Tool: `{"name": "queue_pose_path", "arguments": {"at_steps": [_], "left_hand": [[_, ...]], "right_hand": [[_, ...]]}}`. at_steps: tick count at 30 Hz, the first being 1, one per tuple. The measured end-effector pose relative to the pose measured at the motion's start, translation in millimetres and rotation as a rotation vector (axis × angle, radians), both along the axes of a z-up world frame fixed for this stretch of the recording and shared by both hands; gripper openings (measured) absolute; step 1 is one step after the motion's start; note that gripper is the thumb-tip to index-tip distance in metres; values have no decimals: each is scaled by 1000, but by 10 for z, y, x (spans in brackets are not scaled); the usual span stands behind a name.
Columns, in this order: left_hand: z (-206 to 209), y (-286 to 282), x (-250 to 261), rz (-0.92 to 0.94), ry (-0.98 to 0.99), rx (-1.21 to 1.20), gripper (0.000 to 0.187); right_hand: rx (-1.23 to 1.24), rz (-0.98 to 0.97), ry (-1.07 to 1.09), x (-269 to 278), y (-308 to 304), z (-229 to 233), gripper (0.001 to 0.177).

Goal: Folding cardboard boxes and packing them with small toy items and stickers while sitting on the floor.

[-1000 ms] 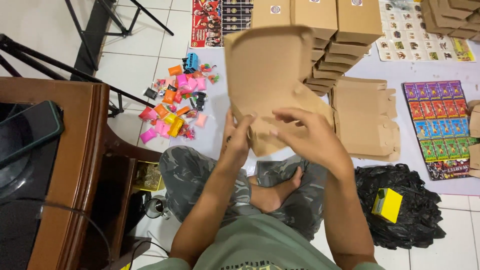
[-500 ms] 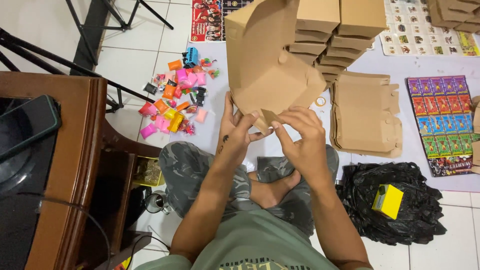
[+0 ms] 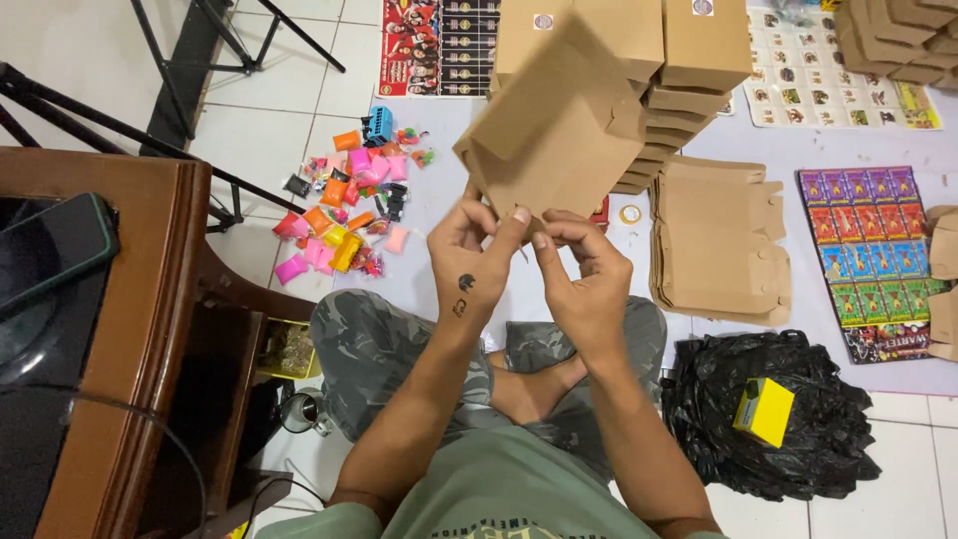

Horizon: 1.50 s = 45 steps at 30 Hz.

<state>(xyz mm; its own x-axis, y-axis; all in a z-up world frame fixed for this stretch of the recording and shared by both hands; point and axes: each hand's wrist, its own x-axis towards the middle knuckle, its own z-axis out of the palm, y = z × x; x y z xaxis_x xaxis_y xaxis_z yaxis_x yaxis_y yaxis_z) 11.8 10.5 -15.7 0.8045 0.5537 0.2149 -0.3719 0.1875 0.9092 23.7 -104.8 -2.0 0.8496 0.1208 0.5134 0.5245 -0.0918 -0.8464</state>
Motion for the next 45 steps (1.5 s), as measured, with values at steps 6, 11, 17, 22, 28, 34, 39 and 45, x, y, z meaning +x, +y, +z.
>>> {"name": "queue_pose_path", "arguments": {"at_steps": [6,11,17,22,28,34,39,45], "left_hand": [[332,-100,-155,4,89,107,25],[193,-125,-225,63,160,176,13],[136,-72,-271,88,197,279,9],[208,-41,-291,13,218,261,11],[236,-75,-289,29,204,298,12],[243,-133,-281,96,167,379,12],[278,-174,-280,141,132,393,12],[249,-181,-277,173,103,425,10]], "right_hand": [[164,5,220,106,-77,-342,5],[234,-14,287,90,-35,-461,4],[231,-38,361,40,21,-481,3],[248,-63,447,27,8,-422,6],[330,3,524,17,20,-352,5],[403,78,513,6,4,-393,5],[434,96,482,42,-16,-497,4],[437,117,478,88,-55,-591,6]]}}
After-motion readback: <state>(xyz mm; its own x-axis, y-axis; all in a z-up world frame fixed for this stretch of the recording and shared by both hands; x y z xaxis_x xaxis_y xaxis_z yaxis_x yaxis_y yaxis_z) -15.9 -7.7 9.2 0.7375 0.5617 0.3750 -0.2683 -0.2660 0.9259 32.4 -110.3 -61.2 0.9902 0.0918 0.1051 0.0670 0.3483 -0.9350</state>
